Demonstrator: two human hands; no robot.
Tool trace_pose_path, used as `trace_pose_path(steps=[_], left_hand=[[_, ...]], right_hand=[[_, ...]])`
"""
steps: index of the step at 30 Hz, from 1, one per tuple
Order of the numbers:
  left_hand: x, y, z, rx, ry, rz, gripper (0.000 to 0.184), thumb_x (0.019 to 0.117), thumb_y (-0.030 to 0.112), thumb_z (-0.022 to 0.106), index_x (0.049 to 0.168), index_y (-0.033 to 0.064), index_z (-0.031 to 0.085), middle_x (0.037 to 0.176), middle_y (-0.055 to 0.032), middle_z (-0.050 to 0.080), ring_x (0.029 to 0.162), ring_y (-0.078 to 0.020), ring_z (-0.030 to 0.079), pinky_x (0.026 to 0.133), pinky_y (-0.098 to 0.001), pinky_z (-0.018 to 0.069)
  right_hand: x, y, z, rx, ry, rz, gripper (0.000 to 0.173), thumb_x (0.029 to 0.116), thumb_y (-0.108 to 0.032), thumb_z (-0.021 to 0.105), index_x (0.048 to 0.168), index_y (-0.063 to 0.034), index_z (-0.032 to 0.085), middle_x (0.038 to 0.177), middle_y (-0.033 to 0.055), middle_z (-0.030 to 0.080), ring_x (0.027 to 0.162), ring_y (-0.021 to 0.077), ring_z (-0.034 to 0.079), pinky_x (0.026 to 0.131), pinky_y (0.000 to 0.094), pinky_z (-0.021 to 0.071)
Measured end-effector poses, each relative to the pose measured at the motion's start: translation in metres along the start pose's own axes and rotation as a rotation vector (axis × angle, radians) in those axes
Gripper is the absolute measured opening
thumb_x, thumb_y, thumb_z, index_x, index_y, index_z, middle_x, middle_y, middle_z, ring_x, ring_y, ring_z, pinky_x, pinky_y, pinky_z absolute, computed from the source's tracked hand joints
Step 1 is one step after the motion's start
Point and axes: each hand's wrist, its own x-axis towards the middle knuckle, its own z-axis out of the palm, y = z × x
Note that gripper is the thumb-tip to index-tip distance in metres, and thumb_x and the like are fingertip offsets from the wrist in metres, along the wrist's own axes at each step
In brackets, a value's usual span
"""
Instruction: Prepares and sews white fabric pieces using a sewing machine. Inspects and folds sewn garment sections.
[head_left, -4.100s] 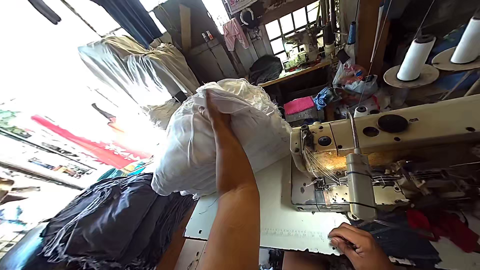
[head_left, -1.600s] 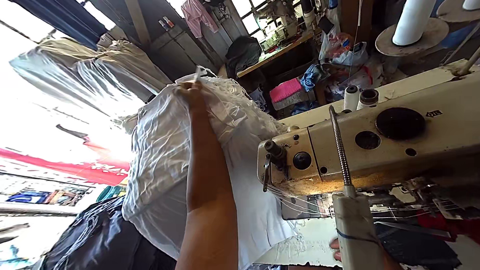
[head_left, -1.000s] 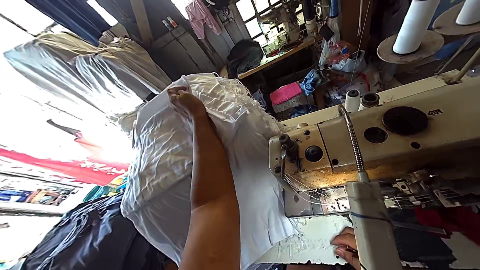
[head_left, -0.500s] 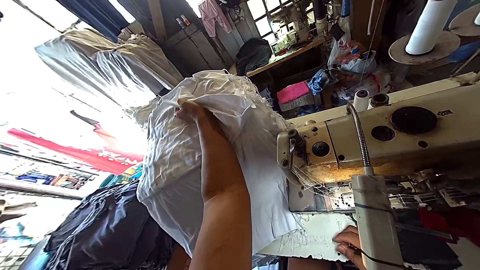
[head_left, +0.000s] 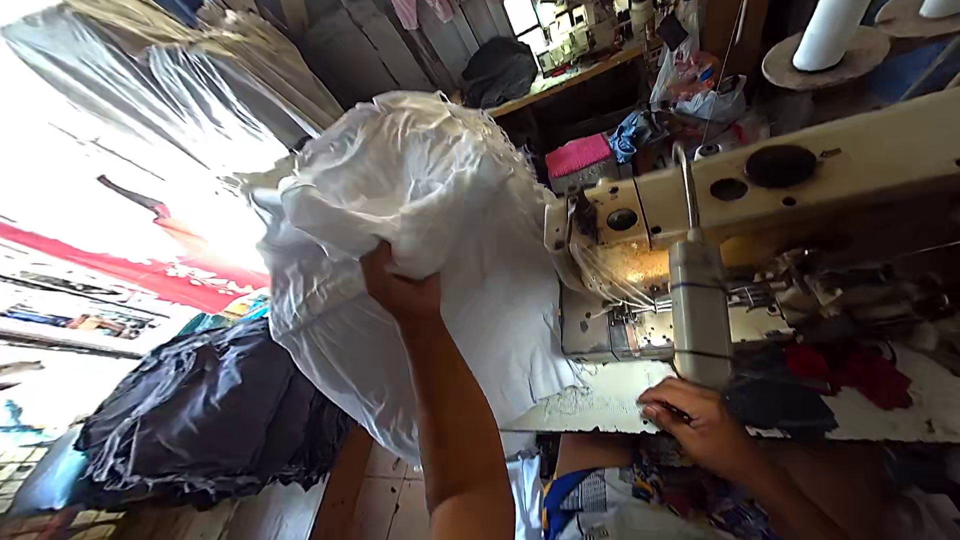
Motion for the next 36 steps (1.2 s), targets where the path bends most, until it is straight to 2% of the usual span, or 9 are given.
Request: trace_pose_path(steps=[5, 10, 12, 15, 19, 24, 29, 33, 36], left_hand=[[-0.160, 0.010, -0.049, 0.086, 0.072, -0.232, 0.027, 0.0931, 0.011, 0.059, 0.120, 0.0145, 0.064, 0.110, -0.0017, 0.073, 0.105, -0.0164, 0.069, 0.095, -0.0429, 0.0565], [-0.294, 0.030, -0.015, -0.264, 0.210, -0.634, 0.036, 0.0918, 0.017, 0.068, 0.124, 0.0092, 0.055, 0.114, -0.0138, 0.070, 0.105, -0.0305, 0.070, 0.094, -0.0533, 0.0574], [-0.334, 0.039, -0.002, -0.265, 0.015, -0.814, 0.043, 0.0978, 0.028, 0.067, 0.131, 0.0033, 0.055, 0.137, -0.0221, 0.062, 0.118, -0.0381, 0.066, 0.094, -0.0528, 0.0572], [-0.367, 0.048, 0.001, -0.070, -0.455, -0.847, 0.033, 0.1021, 0.035, 0.062, 0.106, 0.0027, 0.066, 0.144, -0.0223, 0.055, 0.121, -0.0368, 0.064, 0.093, -0.0491, 0.0601], [-0.350, 0.058, -0.011, 0.204, -0.645, -0.482, 0.020, 0.1027, 0.024, 0.064, 0.097, 0.0058, 0.072, 0.117, -0.0109, 0.073, 0.101, -0.0210, 0.072, 0.087, -0.0386, 0.0623], [-0.271, 0.059, -0.069, 0.778, -0.260, -0.114, 0.019, 0.0973, 0.014, 0.070, 0.113, 0.0047, 0.069, 0.123, -0.0098, 0.070, 0.103, -0.0209, 0.071, 0.083, -0.0386, 0.0627], [-0.231, 0.068, -0.104, 0.983, 0.066, -0.159, 0.024, 0.1021, 0.019, 0.065, 0.122, 0.0056, 0.065, 0.108, -0.0044, 0.069, 0.082, -0.0100, 0.067, 0.072, -0.0287, 0.0588], [-0.235, 0.061, -0.092, 1.058, -0.125, -0.276, 0.028, 0.1039, 0.025, 0.062, 0.126, 0.0080, 0.065, 0.117, -0.0071, 0.070, 0.086, -0.0148, 0.070, 0.072, -0.0347, 0.0603], [-0.229, 0.045, -0.069, 1.154, -0.260, -0.255, 0.042, 0.1009, 0.030, 0.067, 0.137, 0.0102, 0.060, 0.109, -0.0100, 0.068, 0.070, -0.0174, 0.063, 0.059, -0.0356, 0.0547]], right_hand=[[0.000, -0.007, -0.002, -0.038, -0.053, 0.023, 0.017, 0.1011, -0.022, 0.066, 0.108, -0.0100, 0.076, 0.095, 0.0004, 0.070, 0.084, 0.0036, 0.065, 0.075, 0.0190, 0.0572], [0.004, -0.009, 0.002, -0.083, -0.072, 0.049, 0.018, 0.1014, -0.021, 0.065, 0.108, -0.0092, 0.077, 0.097, 0.0007, 0.071, 0.084, 0.0041, 0.066, 0.075, 0.0211, 0.0577], [0.003, -0.011, 0.004, -0.111, -0.065, 0.092, 0.016, 0.1004, -0.020, 0.066, 0.107, -0.0109, 0.077, 0.097, -0.0008, 0.072, 0.083, 0.0047, 0.067, 0.074, 0.0232, 0.0594], [0.003, -0.015, 0.008, -0.133, -0.033, 0.108, 0.012, 0.0974, -0.016, 0.069, 0.105, -0.0098, 0.076, 0.095, 0.0000, 0.070, 0.081, 0.0071, 0.066, 0.071, 0.0254, 0.0598], [0.006, -0.022, 0.010, -0.160, -0.017, 0.125, 0.012, 0.0969, -0.013, 0.070, 0.106, -0.0082, 0.076, 0.097, 0.0016, 0.071, 0.081, 0.0082, 0.067, 0.072, 0.0262, 0.0599], [0.009, -0.025, 0.013, -0.180, -0.019, 0.177, 0.011, 0.0966, -0.013, 0.071, 0.105, -0.0094, 0.076, 0.098, 0.0015, 0.072, 0.083, 0.0089, 0.068, 0.074, 0.0270, 0.0604], [0.011, -0.031, 0.022, -0.218, -0.033, 0.198, 0.008, 0.0965, -0.015, 0.071, 0.102, -0.0114, 0.077, 0.096, -0.0003, 0.072, 0.081, 0.0080, 0.068, 0.073, 0.0267, 0.0598], [0.021, -0.042, 0.041, -0.140, -0.087, 0.179, 0.010, 0.0981, -0.015, 0.069, 0.103, -0.0099, 0.076, 0.093, -0.0001, 0.072, 0.077, 0.0068, 0.066, 0.070, 0.0249, 0.0587], [0.036, -0.058, 0.059, -0.034, -0.157, 0.094, 0.011, 0.0980, -0.011, 0.068, 0.105, -0.0061, 0.076, 0.092, 0.0014, 0.071, 0.077, 0.0068, 0.066, 0.070, 0.0238, 0.0592]])
